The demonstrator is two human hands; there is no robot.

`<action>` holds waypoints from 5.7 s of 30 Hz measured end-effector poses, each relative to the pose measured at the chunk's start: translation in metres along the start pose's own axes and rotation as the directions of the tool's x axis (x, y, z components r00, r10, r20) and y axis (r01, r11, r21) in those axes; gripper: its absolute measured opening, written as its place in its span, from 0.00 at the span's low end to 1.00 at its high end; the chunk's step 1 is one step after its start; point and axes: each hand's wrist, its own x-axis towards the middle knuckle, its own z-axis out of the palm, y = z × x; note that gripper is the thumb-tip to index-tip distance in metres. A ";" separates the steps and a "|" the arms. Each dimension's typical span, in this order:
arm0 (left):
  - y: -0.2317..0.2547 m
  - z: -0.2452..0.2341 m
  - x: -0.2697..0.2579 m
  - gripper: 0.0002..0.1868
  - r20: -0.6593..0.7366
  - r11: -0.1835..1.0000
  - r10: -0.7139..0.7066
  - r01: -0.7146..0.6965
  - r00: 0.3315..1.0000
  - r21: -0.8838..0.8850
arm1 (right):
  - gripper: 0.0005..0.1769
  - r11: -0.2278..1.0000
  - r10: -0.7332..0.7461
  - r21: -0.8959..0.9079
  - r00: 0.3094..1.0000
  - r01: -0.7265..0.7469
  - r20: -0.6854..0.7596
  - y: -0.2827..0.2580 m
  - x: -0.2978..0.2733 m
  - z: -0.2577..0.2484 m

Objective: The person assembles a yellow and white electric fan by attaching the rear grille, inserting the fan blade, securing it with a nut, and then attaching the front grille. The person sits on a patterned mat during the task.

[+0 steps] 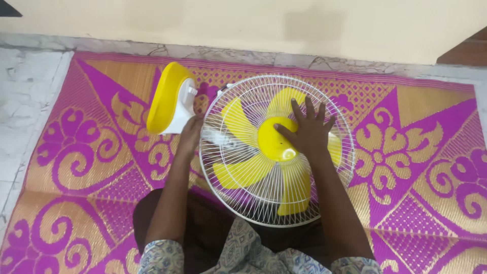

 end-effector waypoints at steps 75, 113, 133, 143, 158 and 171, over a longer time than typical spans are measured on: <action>-0.014 0.018 -0.154 0.43 0.279 0.881 0.114 0.034 0.953 -0.473 | 0.55 0.942 -0.334 -0.072 0.916 0.326 -0.221 -0.139 -0.233 0.030; -0.055 -0.164 -0.049 0.12 -0.020 0.970 0.243 -0.243 0.970 -0.009 | 0.42 0.945 -0.324 -0.076 0.879 0.318 -0.350 -0.149 -0.233 0.036; -0.054 -0.194 -0.074 0.19 0.023 0.890 0.155 -0.149 0.988 0.431 | 0.59 0.947 -0.306 0.019 0.919 0.321 -0.249 -0.146 -0.237 0.037; -0.017 -0.088 -0.088 0.43 -0.279 0.667 0.624 -0.312 0.730 0.676 | 0.57 0.953 -0.296 0.005 0.935 0.303 -0.194 -0.159 -0.225 0.032; -0.031 0.012 -0.144 0.38 0.166 0.923 -0.001 0.065 0.986 -0.380 | 0.57 0.952 -0.265 0.127 0.958 0.277 -0.105 -0.124 -0.247 0.022; -0.032 0.011 -0.144 0.32 0.135 0.944 0.053 -0.006 0.989 -0.329 | 0.46 0.937 -0.337 -0.004 0.902 0.349 -0.272 -0.113 -0.246 0.036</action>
